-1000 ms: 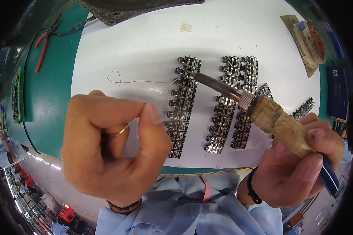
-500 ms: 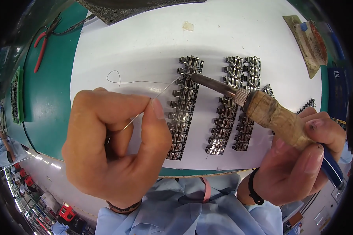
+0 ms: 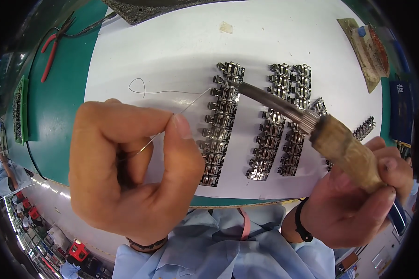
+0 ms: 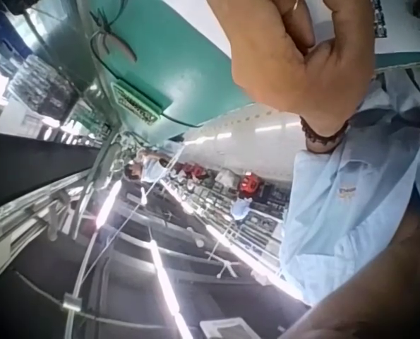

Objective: Solder metal pins onto multiple PCB strips.

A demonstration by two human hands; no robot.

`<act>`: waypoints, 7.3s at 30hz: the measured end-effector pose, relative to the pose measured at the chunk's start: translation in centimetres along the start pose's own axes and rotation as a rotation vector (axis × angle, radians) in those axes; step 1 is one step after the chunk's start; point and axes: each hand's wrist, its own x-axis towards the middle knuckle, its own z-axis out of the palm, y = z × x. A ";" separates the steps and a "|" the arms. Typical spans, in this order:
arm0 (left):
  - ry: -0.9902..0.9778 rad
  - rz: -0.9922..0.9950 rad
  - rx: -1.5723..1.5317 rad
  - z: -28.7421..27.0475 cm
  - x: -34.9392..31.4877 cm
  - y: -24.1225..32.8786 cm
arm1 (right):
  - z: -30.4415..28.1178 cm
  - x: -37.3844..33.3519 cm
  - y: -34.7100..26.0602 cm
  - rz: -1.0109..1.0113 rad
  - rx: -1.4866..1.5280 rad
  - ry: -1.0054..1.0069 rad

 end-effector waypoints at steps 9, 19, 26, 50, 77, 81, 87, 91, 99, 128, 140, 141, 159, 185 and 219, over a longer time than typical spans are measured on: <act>-0.028 -0.108 0.003 0.2 0.0 0.6 | 1.8 -0.2 -1.0 -0.040 -0.029 0.090; -0.084 -0.099 0.005 0.2 0.0 0.6 | 2.4 -0.7 -1.1 -0.082 -0.055 0.192; -0.092 -0.062 0.019 0.1 0.0 0.2 | 2.0 -0.4 -0.7 -0.136 -0.033 0.138; -0.102 -0.108 0.006 0.0 -0.1 0.5 | -1.8 -0.7 1.3 -0.081 0.159 -0.105; -0.098 -0.089 0.007 0.2 0.0 0.5 | -0.7 -0.8 0.7 0.018 -0.017 -0.056; -0.105 -0.065 0.013 0.1 0.0 0.2 | -0.6 -0.7 0.5 0.028 -0.036 -0.050; -0.071 -0.068 -0.026 0.2 -0.1 0.3 | 0.1 -0.8 0.6 0.157 0.105 0.078; -0.103 -0.084 -0.011 0.2 0.0 0.3 | 0.6 -0.8 1.0 0.125 0.073 0.121; -0.110 -0.112 0.007 0.3 0.0 0.6 | 0.6 -0.8 0.9 0.134 0.084 0.142; -0.119 -0.104 0.029 0.0 -0.1 0.6 | 1.1 -1.5 -0.7 -0.109 -0.006 0.142; -0.127 -0.120 0.044 0.2 0.0 0.5 | 0.9 -1.9 -0.9 -0.018 -0.013 0.150; -0.130 -0.123 0.042 0.2 0.0 0.5 | 0.9 -1.8 -0.8 -0.018 -0.012 0.150; -0.106 -0.106 0.010 -0.2 -0.1 0.6 | 1.5 -1.5 -0.3 -0.175 0.011 0.146; -0.122 -0.225 -0.071 -0.4 -0.1 0.6 | -0.2 -2.4 0.2 -0.116 0.201 0.114; -0.104 -0.217 -0.099 -0.4 -0.1 0.4 | -0.2 -3.3 -0.1 -0.081 0.134 0.154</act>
